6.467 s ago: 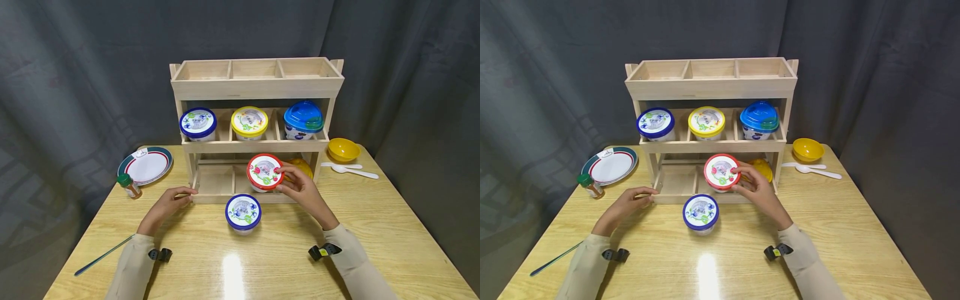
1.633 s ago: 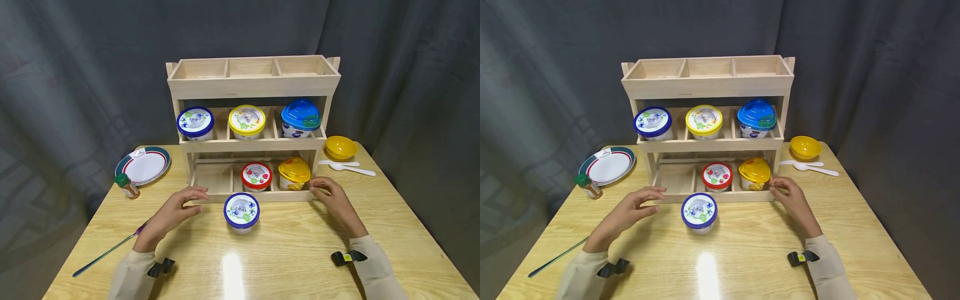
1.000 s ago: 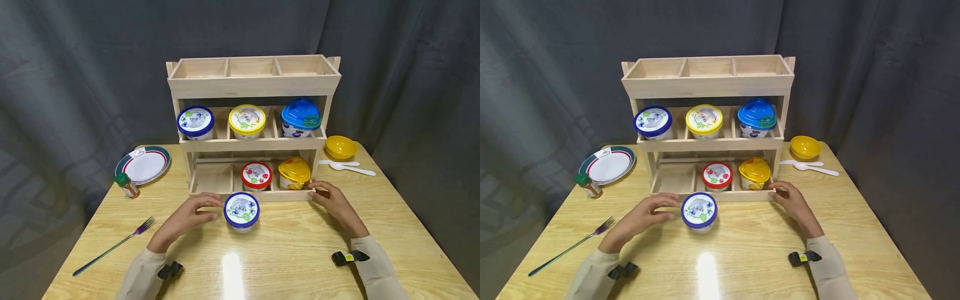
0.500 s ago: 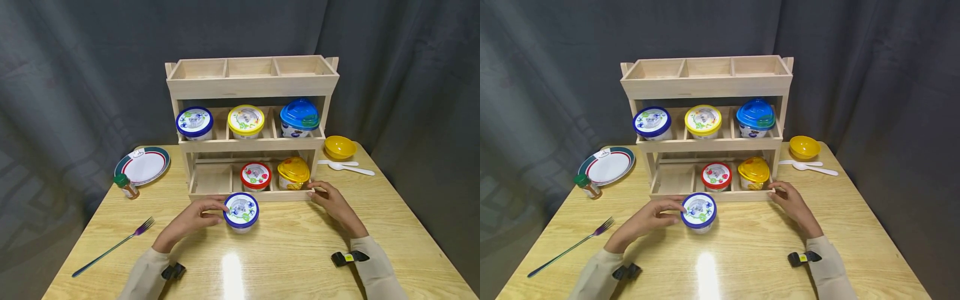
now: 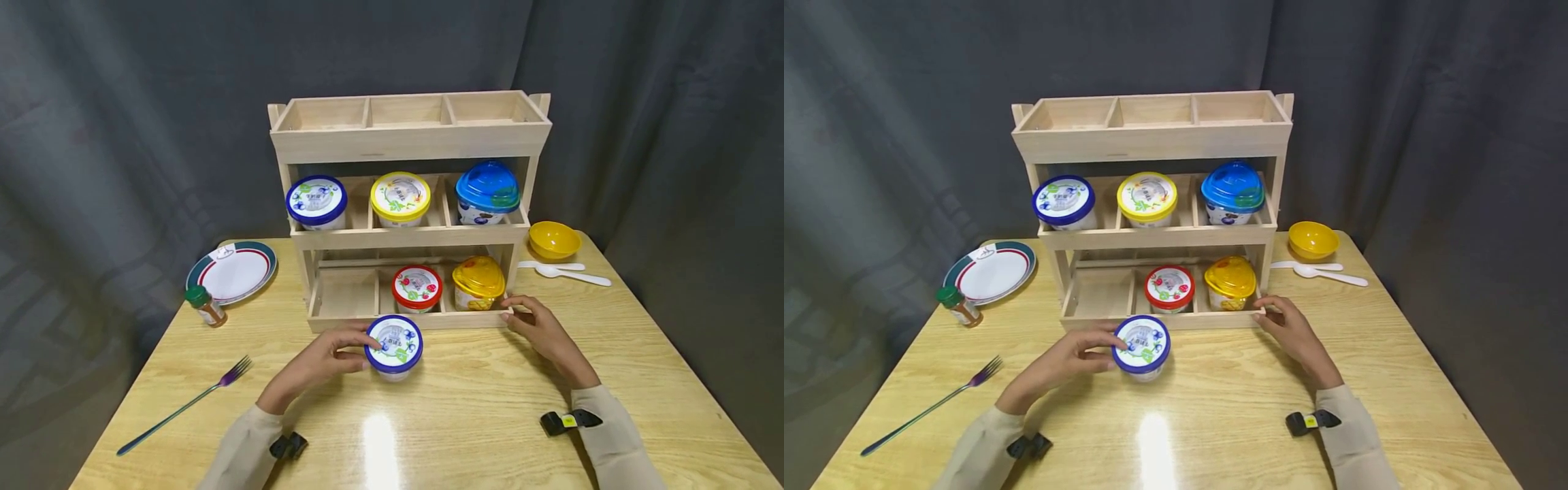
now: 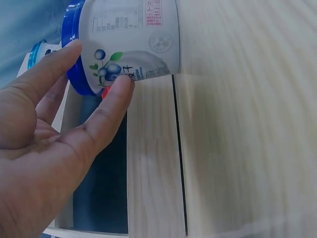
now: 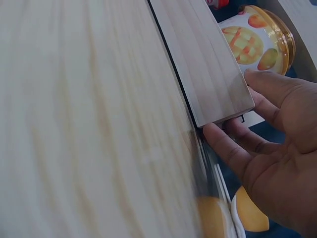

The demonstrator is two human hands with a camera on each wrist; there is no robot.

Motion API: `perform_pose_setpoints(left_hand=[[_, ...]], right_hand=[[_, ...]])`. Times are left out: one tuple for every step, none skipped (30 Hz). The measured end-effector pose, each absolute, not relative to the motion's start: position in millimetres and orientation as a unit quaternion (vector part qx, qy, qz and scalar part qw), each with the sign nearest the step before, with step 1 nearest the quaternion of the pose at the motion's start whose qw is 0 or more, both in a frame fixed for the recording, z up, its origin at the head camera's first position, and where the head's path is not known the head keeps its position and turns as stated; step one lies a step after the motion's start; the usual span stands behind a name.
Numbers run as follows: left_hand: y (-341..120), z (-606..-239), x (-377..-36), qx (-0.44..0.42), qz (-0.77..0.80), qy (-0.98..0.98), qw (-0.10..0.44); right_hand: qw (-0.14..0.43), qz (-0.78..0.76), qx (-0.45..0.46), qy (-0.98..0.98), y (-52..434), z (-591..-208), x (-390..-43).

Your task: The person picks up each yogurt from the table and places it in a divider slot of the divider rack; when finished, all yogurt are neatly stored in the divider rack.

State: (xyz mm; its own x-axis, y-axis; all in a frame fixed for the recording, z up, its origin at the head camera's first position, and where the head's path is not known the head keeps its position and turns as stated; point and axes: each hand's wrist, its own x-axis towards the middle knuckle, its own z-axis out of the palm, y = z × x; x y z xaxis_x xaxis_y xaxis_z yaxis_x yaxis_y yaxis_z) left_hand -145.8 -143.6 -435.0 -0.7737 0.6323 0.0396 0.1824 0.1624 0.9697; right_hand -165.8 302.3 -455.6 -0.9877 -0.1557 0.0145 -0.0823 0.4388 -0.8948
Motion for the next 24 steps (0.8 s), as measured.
perform_pose_setpoints(left_hand=[[-143.2,-435.6,-145.3,0.275,0.587,0.737,0.192],[-142.7,-436.1,-144.9,0.274,0.588,0.736,0.193],[-142.0,-436.3,-144.7,0.273,0.591,0.734,0.194],[-141.2,-436.4,-144.6,0.271,0.594,0.732,0.195],[-140.7,-436.6,-144.5,0.270,0.596,0.731,0.195],[-140.1,-436.3,-144.4,0.269,0.598,0.729,0.196],[-139.6,-435.9,-144.4,0.269,0.599,0.728,0.196],[-139.0,-435.7,-144.4,0.268,0.601,0.727,0.197],[-138.6,-435.7,-144.4,0.268,0.601,0.726,0.198],[-138.1,-435.7,-144.5,0.269,0.602,0.725,0.199],[-137.9,-435.9,-144.6,0.271,0.602,0.724,0.200],[-137.2,-436.1,-144.8,0.271,0.603,0.722,0.203],[-136.9,-436.5,-144.9,0.272,0.605,0.719,0.206],[-136.8,-437.3,-145.0,0.273,0.605,0.718,0.207],[-136.9,-438.1,-145.0,0.274,0.606,0.717,0.208],[-137.1,-438.6,-144.9,0.274,0.606,0.717,0.209],[-137.5,-439.2,-144.9,0.277,0.604,0.717,0.208],[-137.5,-439.6,-145.0,0.278,0.603,0.718,0.209],[-137.7,-440.2,-145.1,0.280,0.601,0.719,0.208],[-137.9,-440.8,-144.9,0.282,0.598,0.721,0.205],[-137.8,-441.1,-145.0,0.284,0.597,0.722,0.205],[-137.7,-441.4,-145.0,0.285,0.596,0.723,0.204],[-137.3,-441.6,-145.0,0.285,0.595,0.723,0.204],[-136.7,-441.7,-145.0,0.284,0.595,0.723,0.205]], right_hand=[[0.034,-0.526,-0.071,0.847,302.0,-456.0,-165.7],[0.034,-0.525,-0.072,0.848,301.7,-456.3,-165.6],[0.032,-0.525,-0.073,0.847,301.6,-456.5,-165.7],[0.031,-0.524,-0.073,0.848,301.4,-456.5,-165.6],[0.029,-0.523,-0.073,0.848,301.4,-456.5,-165.6],[0.028,-0.523,-0.074,0.849,301.3,-456.4,-165.6],[0.028,-0.523,-0.074,0.849,301.2,-456.2,-165.7],[0.027,-0.523,-0.075,0.849,301.1,-456.0,-165.8],[0.027,-0.523,-0.076,0.849,301.0,-455.7,-166.0],[0.027,-0.523,-0.076,0.849,301.0,-455.5,-165.9],[0.027,-0.523,-0.076,0.848,301.0,-455.4,-165.9],[0.027,-0.523,-0.075,0.848,301.0,-455.5,-165.9],[0.027,-0.524,-0.074,0.848,300.9,-455.6,-165.9],[0.027,-0.523,-0.073,0.849,300.9,-455.9,-166.0],[0.027,-0.524,-0.072,0.848,300.9,-456.1,-166.1],[0.027,-0.525,-0.071,0.848,300.9,-456.4,-166.1],[0.026,-0.525,-0.071,0.848,300.9,-456.7,-166.2],[0.025,-0.525,-0.070,0.848,300.9,-456.8,-166.2],[0.024,-0.525,-0.070,0.848,300.9,-456.9,-166.2],[0.024,-0.525,-0.070,0.848,300.9,-457.0,-166.3],[0.023,-0.524,-0.071,0.848,300.9,-457.1,-166.4],[0.022,-0.523,-0.072,0.849,300.9,-457.2,-166.4],[0.020,-0.522,-0.072,0.849,300.8,-457.3,-166.5],[0.020,-0.522,-0.073,0.850,300.8,-457.3,-166.5]])
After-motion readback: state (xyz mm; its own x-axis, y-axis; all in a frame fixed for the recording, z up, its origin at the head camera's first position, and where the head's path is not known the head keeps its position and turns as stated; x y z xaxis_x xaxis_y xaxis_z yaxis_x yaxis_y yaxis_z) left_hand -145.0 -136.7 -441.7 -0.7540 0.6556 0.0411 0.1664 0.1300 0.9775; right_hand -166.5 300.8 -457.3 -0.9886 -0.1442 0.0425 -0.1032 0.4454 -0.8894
